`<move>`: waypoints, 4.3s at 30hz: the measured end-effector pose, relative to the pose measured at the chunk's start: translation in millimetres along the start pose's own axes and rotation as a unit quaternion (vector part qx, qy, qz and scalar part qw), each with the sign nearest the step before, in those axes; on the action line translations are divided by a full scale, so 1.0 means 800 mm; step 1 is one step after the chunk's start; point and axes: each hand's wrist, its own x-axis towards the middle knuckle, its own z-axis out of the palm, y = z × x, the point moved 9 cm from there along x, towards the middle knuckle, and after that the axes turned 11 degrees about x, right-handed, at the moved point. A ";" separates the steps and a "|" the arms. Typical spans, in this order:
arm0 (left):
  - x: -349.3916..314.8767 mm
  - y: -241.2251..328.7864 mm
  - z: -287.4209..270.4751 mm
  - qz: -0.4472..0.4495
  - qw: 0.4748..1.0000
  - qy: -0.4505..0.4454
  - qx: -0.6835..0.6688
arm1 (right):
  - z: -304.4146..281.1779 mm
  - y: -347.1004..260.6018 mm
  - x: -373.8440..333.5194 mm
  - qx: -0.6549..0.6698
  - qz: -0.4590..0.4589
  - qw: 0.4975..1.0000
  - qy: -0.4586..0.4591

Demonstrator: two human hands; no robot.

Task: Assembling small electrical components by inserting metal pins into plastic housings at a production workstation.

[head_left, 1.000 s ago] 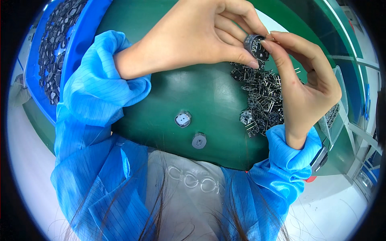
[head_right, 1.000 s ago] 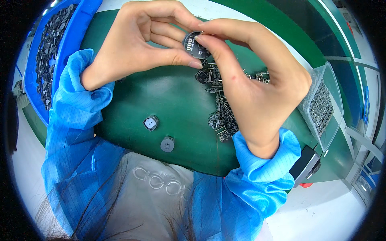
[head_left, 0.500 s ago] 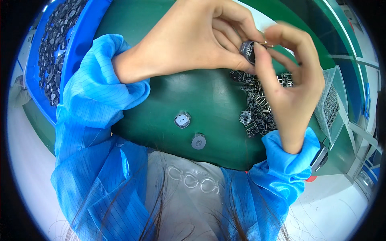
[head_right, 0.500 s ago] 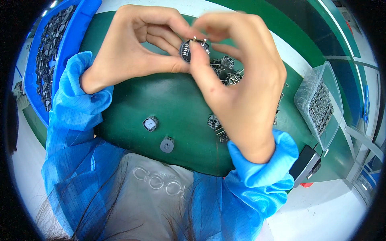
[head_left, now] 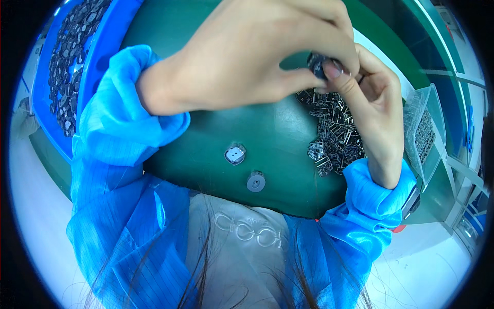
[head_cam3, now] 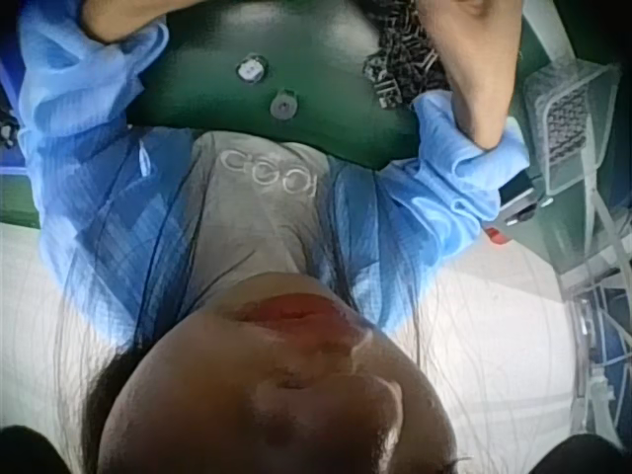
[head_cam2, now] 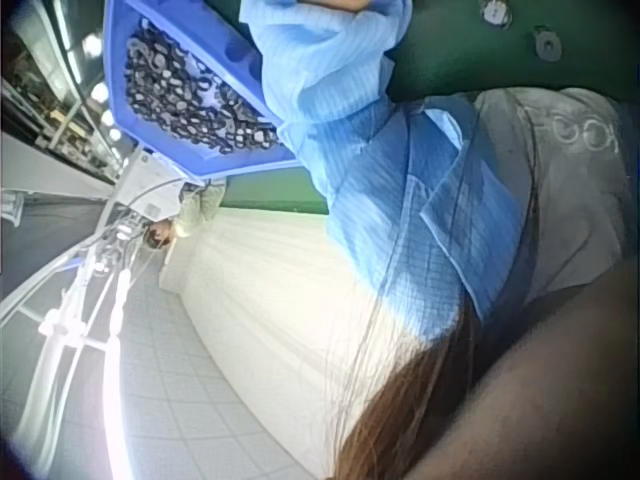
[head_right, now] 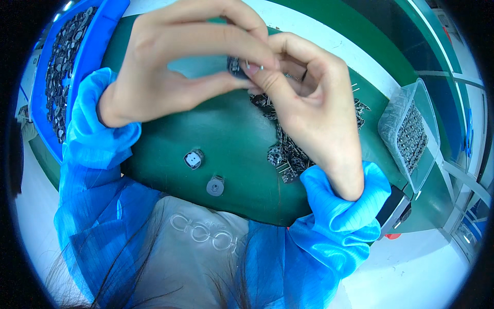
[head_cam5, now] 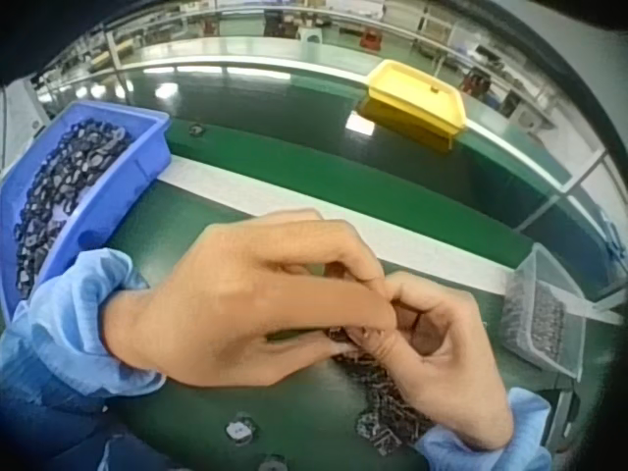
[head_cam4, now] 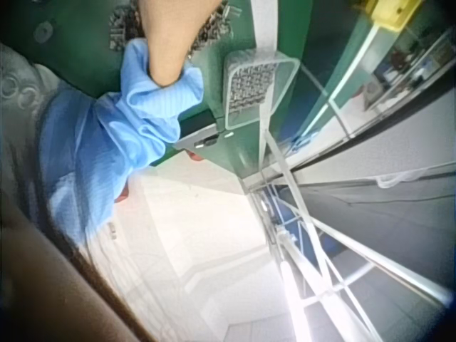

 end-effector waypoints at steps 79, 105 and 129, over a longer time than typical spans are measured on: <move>-0.038 -0.064 0.069 -0.271 0.828 -0.121 -0.476 | -0.024 -0.068 -0.023 -0.132 -0.181 0.964 0.145; -0.052 -0.068 0.064 -0.308 0.851 -0.084 -0.416 | 0.000 -0.075 -0.036 -0.286 -0.269 0.900 0.189; -0.044 -0.068 0.052 -0.193 0.893 -0.001 -0.406 | -0.009 -0.073 -0.026 -0.201 -0.221 0.942 0.149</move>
